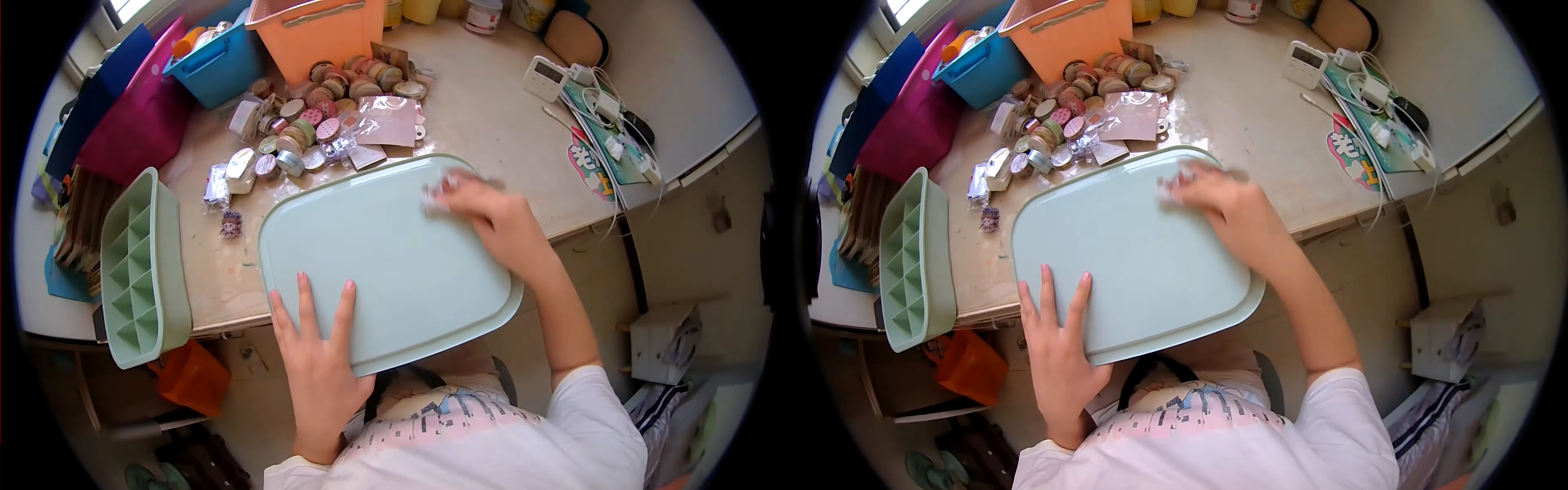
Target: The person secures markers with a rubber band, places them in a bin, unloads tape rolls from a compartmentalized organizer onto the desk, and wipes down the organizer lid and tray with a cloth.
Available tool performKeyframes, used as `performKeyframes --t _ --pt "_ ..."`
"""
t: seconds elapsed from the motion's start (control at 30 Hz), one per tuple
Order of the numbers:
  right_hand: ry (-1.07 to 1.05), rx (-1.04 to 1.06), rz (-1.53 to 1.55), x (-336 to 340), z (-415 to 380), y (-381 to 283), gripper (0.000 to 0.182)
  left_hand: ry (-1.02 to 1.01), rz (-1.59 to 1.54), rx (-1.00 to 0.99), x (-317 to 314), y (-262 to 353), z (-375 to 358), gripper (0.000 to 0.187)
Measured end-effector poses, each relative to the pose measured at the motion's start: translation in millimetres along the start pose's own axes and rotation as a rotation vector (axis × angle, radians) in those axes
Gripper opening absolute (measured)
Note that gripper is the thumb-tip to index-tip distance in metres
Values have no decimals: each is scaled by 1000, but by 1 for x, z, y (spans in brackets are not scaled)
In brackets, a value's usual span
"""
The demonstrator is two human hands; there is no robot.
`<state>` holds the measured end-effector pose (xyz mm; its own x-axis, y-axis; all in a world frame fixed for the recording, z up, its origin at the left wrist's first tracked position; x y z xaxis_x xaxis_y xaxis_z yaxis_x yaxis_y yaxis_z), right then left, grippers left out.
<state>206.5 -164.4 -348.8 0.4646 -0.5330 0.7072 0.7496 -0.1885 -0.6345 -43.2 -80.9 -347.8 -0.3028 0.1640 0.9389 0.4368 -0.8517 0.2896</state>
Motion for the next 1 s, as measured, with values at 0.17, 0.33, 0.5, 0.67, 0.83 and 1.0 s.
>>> performKeyframes --t 0.17,0.33,0.5,0.67,0.83,1.0 --pt "-67 -141 78 -8 31 19 41 -28 -2 25 3 1 1 90" --pt "-30 54 -51 5 -49 -31 34 -11 19 12 2 -1 2 89" --pt "-191 52 184 5 -93 -39 33 -16 47 -12 -1 -1 2 86" --pt "-124 22 176 4 -45 -17 27 -15 38 -23 2 0 1 85" --pt "-85 68 163 -5 12 5 26 13 -1 -10 3 -2 0 87" --pt "-100 65 64 -3 -29 -12 30 15 6 -12 2 -3 0 85"
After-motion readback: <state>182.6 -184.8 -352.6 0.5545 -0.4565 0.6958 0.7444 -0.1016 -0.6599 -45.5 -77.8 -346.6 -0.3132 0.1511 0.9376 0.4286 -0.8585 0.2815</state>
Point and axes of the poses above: each hand's wrist, its own z-axis towards the middle knuckle, its own x-axis out of the back of the hand, y = z × x, the point moved 9 cm from there along z, towards the middle knuckle, and after that the axes turned 5 degrees about -x, right-handed, at the moved point
